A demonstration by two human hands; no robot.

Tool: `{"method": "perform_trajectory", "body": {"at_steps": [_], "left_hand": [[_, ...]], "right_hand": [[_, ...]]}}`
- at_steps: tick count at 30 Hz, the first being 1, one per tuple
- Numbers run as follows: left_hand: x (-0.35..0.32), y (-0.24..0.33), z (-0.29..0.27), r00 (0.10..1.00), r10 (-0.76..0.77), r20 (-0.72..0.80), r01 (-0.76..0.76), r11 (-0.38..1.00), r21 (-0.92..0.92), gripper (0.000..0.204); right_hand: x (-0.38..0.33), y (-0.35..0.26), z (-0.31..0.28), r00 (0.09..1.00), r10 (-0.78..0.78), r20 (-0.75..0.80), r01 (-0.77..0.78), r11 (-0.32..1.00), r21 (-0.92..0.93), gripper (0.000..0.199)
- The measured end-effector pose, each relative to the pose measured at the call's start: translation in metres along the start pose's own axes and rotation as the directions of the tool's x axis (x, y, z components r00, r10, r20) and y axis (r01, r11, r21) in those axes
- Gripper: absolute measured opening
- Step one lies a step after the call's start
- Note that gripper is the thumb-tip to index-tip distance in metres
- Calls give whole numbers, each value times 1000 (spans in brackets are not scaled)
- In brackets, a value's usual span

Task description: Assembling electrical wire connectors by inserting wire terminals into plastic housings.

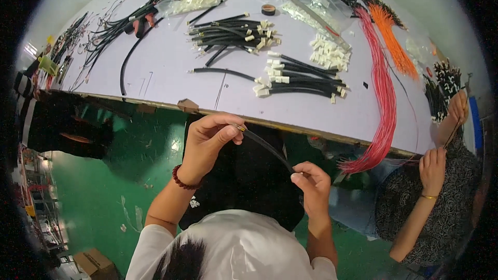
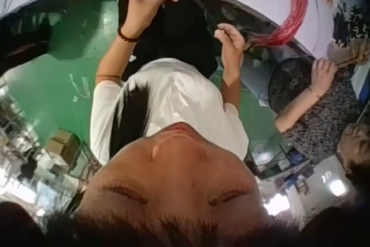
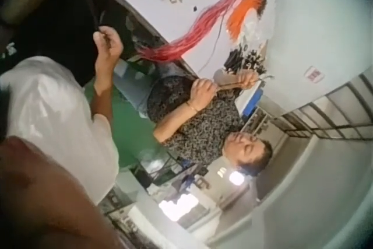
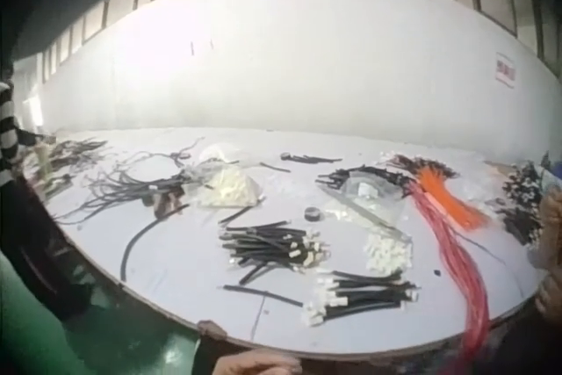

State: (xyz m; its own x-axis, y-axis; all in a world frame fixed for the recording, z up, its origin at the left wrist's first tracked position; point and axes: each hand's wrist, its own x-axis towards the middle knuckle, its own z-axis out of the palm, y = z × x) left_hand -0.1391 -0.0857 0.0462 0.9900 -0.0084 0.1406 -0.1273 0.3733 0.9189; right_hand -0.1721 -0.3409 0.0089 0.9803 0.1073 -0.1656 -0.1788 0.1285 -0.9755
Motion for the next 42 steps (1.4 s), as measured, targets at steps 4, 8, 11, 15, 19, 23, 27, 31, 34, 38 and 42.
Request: {"method": "perform_trajectory", "body": {"at_steps": [4, 8, 11, 15, 19, 23, 27, 31, 34, 38, 42], "left_hand": [[-12, -3, 3, 997, -67, 35, 68, 998, -11, 15], [-20, -9, 10, 993, -110, 44, 112, 992, -50, 13], [-35, -13, 18, 986, -151, 75, 156, 986, -63, 12], [-42, -19, 25, 964, -246, 98, 257, 959, -120, 11], [-49, -23, 26, 969, -231, 85, 239, 966, -104, 10], [-54, -26, 31, 989, -136, 62, 135, 991, 22, 8], [-56, -34, 31, 963, 251, 93, -268, 921, 282, 10], [-59, -35, 28, 907, 382, 178, -421, 832, 360, 11], [-61, -31, 28, 903, 399, 160, -430, 835, 343, 13], [-61, -27, 28, 880, 442, 174, -475, 802, 361, 17], [-61, -27, 24, 842, 499, 205, -538, 752, 381, 17]], "right_hand": [[-9, 15, -8, 984, 121, 131, -121, 993, -10, 18], [-11, -3, 13, 971, 52, 232, -54, 999, 1, 25], [-12, -17, 38, 956, 11, 295, -40, 995, 93, 30], [-4, -17, 48, 960, 9, 279, -56, 986, 160, 23], [-13, -9, 55, 984, -59, 167, 44, 994, 97, 17], [-14, -7, 56, 949, -286, 131, 298, 951, -82, 15], [-12, -15, 55, 829, -535, 161, 558, 776, -294, 18], [-9, -18, 55, 593, -769, 237, 774, 464, -431, 24], [-7, -19, 56, 504, -814, 288, 828, 359, -431, 27], [-8, -20, 55, 489, -820, 299, 835, 341, -432, 27], [-8, -21, 54, 472, -827, 306, 845, 325, -424, 27]]}}
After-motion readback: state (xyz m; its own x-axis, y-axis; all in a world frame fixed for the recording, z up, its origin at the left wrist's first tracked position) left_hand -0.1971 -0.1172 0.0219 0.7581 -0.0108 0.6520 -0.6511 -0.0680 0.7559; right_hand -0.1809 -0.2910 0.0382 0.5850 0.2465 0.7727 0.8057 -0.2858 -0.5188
